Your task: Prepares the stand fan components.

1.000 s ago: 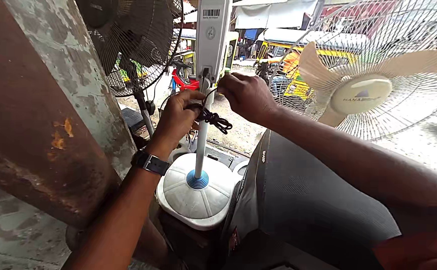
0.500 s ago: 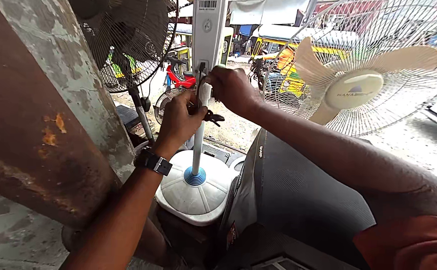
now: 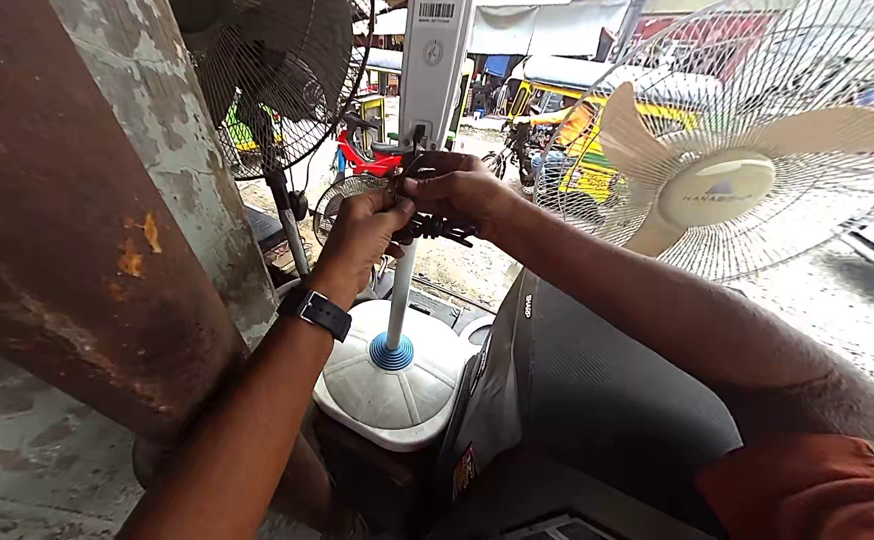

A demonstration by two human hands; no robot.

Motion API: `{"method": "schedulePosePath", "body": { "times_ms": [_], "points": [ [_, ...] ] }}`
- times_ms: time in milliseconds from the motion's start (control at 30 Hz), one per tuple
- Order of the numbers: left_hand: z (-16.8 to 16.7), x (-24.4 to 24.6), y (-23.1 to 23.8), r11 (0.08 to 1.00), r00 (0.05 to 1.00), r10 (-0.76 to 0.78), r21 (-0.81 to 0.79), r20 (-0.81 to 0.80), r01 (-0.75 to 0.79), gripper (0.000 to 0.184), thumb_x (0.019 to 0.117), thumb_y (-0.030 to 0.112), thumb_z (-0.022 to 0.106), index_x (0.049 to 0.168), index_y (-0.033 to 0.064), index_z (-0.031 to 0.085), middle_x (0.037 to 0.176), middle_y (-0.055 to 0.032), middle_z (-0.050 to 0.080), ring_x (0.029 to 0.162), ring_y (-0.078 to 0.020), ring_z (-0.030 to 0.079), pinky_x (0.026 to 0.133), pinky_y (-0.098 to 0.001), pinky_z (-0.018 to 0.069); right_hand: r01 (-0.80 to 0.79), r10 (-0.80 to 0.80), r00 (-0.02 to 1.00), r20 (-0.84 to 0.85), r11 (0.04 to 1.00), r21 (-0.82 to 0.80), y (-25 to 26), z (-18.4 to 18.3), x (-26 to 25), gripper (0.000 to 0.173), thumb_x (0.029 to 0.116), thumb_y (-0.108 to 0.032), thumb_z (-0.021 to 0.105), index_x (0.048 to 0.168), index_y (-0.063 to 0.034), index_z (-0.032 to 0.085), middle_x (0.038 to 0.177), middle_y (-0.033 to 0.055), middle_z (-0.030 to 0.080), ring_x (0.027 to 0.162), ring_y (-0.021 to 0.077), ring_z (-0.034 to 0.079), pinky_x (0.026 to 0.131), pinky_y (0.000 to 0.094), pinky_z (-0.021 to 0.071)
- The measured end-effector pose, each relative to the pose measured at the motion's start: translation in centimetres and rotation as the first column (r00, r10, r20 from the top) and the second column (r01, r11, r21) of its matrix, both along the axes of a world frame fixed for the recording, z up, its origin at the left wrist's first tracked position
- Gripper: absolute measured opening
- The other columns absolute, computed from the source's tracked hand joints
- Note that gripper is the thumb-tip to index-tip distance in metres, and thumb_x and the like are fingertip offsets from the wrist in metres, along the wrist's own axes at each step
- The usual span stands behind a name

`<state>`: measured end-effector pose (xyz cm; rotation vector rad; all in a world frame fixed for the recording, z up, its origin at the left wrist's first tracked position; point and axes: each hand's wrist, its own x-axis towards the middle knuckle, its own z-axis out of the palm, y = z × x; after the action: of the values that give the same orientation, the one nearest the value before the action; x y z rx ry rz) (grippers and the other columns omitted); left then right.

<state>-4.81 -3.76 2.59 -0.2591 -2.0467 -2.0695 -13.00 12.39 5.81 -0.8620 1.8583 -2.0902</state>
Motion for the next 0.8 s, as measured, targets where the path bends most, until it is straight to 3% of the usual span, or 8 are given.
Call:
{"method": "schedulePosePath", "body": {
  "times_ms": [200,367,433,533,633,667,733,800],
  "points": [
    [-0.3,-0.4,-0.6,0.992,0.996,0.08,-0.094,-0.034,-0.083,0.018,0.1015,0.018,0.064,0.104,0.0009,0.068,0.089,-0.0083,0.071,0.068,-0.0128,0.066,0.056,-0.0273,0.0551,0.14,-0.14,0.99,-0.008,0.99,-0.011,-0.4,-1.2,0.3,0.031,0.0953,-0.001,0.067,0.124,-0.001,0.055,0.103,0.0126,0.067,0.085,0.021,0.071,0.077,0.0366,0.0629],
    [-0.1,-0.8,-1.0,0.98,0.985,0.16,-0.108,-0.061,-0.166,0.016,0.0979,0.017,0.07,0.103,0.0022,0.068,0.086,-0.0068,0.07,0.062,-0.0107,0.064,0.053,-0.0248,0.0525,0.192,-0.192,0.981,-0.004,0.981,-0.017,-0.4,-1.5,0.0,0.029,0.097,-0.007,0.062,0.124,-0.0071,0.055,0.111,0.0092,0.065,0.099,0.0194,0.065,0.086,0.038,0.056],
    [-0.3,-1.1,-1.3,0.978,0.98,0.18,-0.093,-0.079,-0.187,0.018,0.0954,0.017,0.073,0.105,0.0034,0.067,0.088,-0.0069,0.071,0.062,-0.0104,0.063,0.052,-0.0243,0.0514,0.166,-0.165,0.986,0.028,0.985,-0.056,-0.7,-1.6,0.0,0.023,0.0994,-0.005,0.058,0.122,-0.0069,0.054,0.106,0.0075,0.063,0.094,0.0165,0.063,0.084,0.0355,0.0549],
    [-0.7,-1.7,-1.8,0.985,0.98,0.158,-0.046,-0.121,-0.165,0.016,0.0941,0.015,0.074,0.105,0.0044,0.069,0.087,-0.0057,0.072,0.058,-0.0088,0.06,0.05,-0.0224,0.0492,0.15,-0.137,0.986,0.1,0.979,-0.135,-1.0,-1.7,0.1,0.015,0.1034,-0.008,0.051,0.118,-0.0059,0.057,0.093,0.0067,0.065,0.077,0.0139,0.062,0.071,0.0308,0.0536],
    [-0.9,-1.9,-1.6,0.996,0.985,0.083,-0.021,-0.152,-0.087,0.015,0.0954,0.013,0.072,0.108,0.0044,0.072,0.089,-0.0044,0.072,0.059,-0.0069,0.058,0.05,-0.0208,0.0469,0.09,-0.087,0.996,0.031,0.993,-0.079,-0.6,-1.2,0.5,0.024,0.1088,-0.024,0.043,0.113,-0.0083,0.06,0.085,0.0013,0.065,0.07,0.0101,0.059,0.067,0.0278,0.0504],
    [-1.0,-2.0,-1.6,0.998,0.985,0.062,-0.014,-0.162,-0.065,0.016,0.0955,0.013,0.072,0.109,0.0046,0.073,0.089,-0.004,0.072,0.059,-0.0065,0.057,0.05,-0.0204,0.0466,0.067,-0.067,0.998,-0.009,0.997,-0.031,-0.4,-1.1,0.7,0.025,0.1081,-0.029,0.045,0.114,-0.0101,0.061,0.086,-0.001,0.064,0.07,0.0084,0.058,0.067,0.0269,0.0496],
    [-1.0,-2.0,-1.5,1.0,0.985,0.028,0.0,-0.173,-0.028,0.019,0.0955,0.014,0.072,0.112,0.005,0.074,0.09,-0.0034,0.072,0.059,-0.0063,0.056,0.05,-0.0205,0.0459,0.055,-0.053,0.998,-0.046,0.998,0.03,-0.1,-1.0,0.7,0.025,0.0977,-0.024,0.064,0.117,-0.0101,0.057,0.093,0.0019,0.061,0.073,0.01,0.057,0.068,0.0276,0.0503],
    [-1.1,-2.0,-1.4,1.0,0.984,0.018,-0.011,-0.176,-0.02,0.019,0.0953,0.015,0.073,0.112,0.0061,0.074,0.091,-0.0024,0.072,0.06,-0.0062,0.057,0.051,-0.0202,0.0474,0.093,-0.09,0.994,-0.055,0.994,0.063,-0.1,-1.2,0.8,0.046,0.0891,-0.018,0.076,0.127,-0.0074,0.052,0.101,0.0068,0.064,0.076,0.0117,0.06,0.068,0.0278,0.0525]
  ]
}}
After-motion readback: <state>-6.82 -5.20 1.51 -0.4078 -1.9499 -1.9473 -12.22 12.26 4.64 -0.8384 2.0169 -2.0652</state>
